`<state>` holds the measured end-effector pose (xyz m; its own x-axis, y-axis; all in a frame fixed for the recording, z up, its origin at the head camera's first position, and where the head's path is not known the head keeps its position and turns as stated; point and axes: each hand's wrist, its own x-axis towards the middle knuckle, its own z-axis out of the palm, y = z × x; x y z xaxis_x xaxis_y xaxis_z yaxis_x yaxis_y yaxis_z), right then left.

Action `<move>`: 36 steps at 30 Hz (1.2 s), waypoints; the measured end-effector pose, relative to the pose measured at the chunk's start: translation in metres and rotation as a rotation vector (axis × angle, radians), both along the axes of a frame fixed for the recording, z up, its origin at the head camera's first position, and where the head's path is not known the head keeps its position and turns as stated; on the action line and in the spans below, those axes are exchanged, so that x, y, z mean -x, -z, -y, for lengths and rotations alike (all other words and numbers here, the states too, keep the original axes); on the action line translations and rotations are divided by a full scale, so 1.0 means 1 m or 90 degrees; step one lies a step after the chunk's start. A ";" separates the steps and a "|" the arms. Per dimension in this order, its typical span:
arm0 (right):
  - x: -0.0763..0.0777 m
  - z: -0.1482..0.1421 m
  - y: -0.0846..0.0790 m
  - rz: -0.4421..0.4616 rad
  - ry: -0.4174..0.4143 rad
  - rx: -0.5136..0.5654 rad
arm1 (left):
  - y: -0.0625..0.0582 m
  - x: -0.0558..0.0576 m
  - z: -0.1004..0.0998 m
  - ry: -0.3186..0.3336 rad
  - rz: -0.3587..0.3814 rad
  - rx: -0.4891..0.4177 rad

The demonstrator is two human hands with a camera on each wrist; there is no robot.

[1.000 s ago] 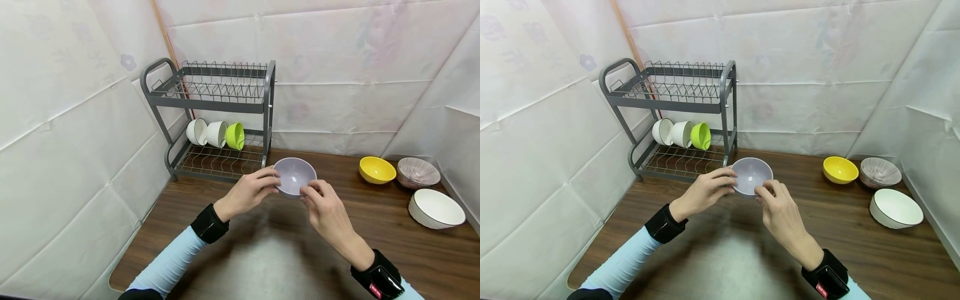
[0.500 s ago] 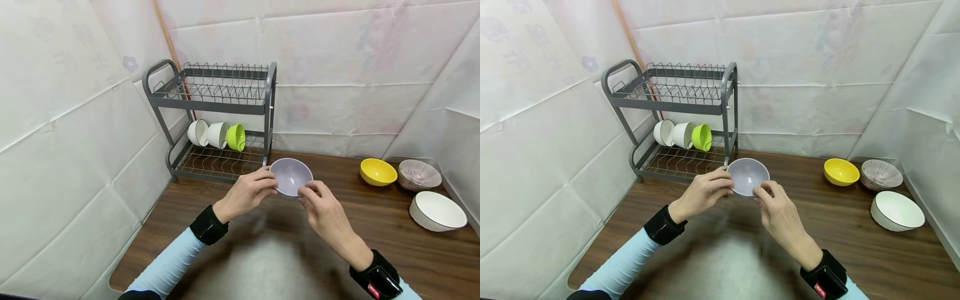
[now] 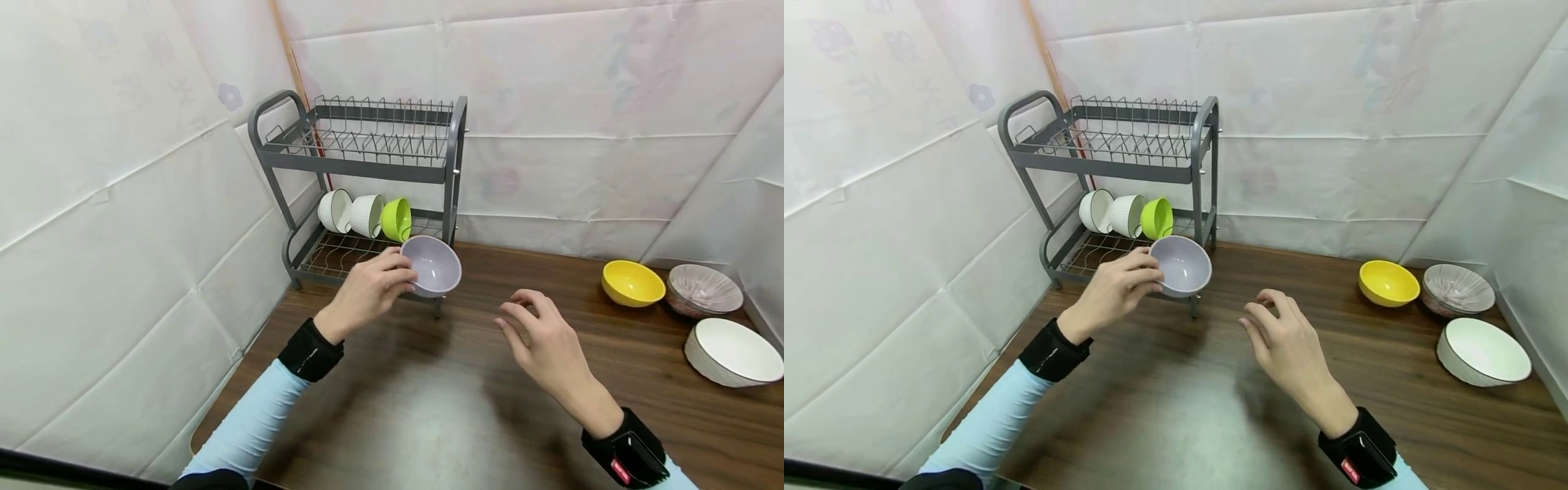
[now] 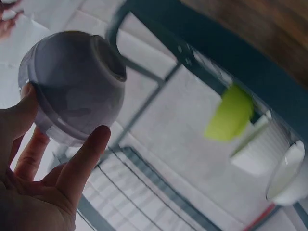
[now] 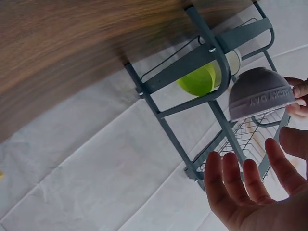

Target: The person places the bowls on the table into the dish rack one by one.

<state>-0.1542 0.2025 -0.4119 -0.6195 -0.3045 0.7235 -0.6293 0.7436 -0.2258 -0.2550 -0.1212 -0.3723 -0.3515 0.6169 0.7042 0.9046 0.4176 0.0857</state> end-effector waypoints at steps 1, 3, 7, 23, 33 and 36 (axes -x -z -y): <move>0.000 -0.002 0.001 0.001 0.005 0.001 | -0.002 0.003 0.004 -0.012 -0.004 0.002; 0.000 -0.004 0.002 -0.002 0.014 0.006 | -0.006 0.009 0.010 -0.034 -0.012 0.006; 0.000 -0.009 0.003 -0.015 0.030 0.019 | -0.012 0.020 0.020 -0.066 -0.012 0.022; -0.003 -0.024 0.008 -0.002 0.064 0.030 | -0.029 0.078 0.017 -0.128 -0.016 0.160; -0.005 -0.025 0.011 0.002 0.070 0.034 | -0.047 0.106 -0.013 -0.153 -0.091 0.333; -0.006 -0.026 0.011 0.001 0.073 0.036 | -0.048 0.114 -0.022 -0.157 -0.109 0.396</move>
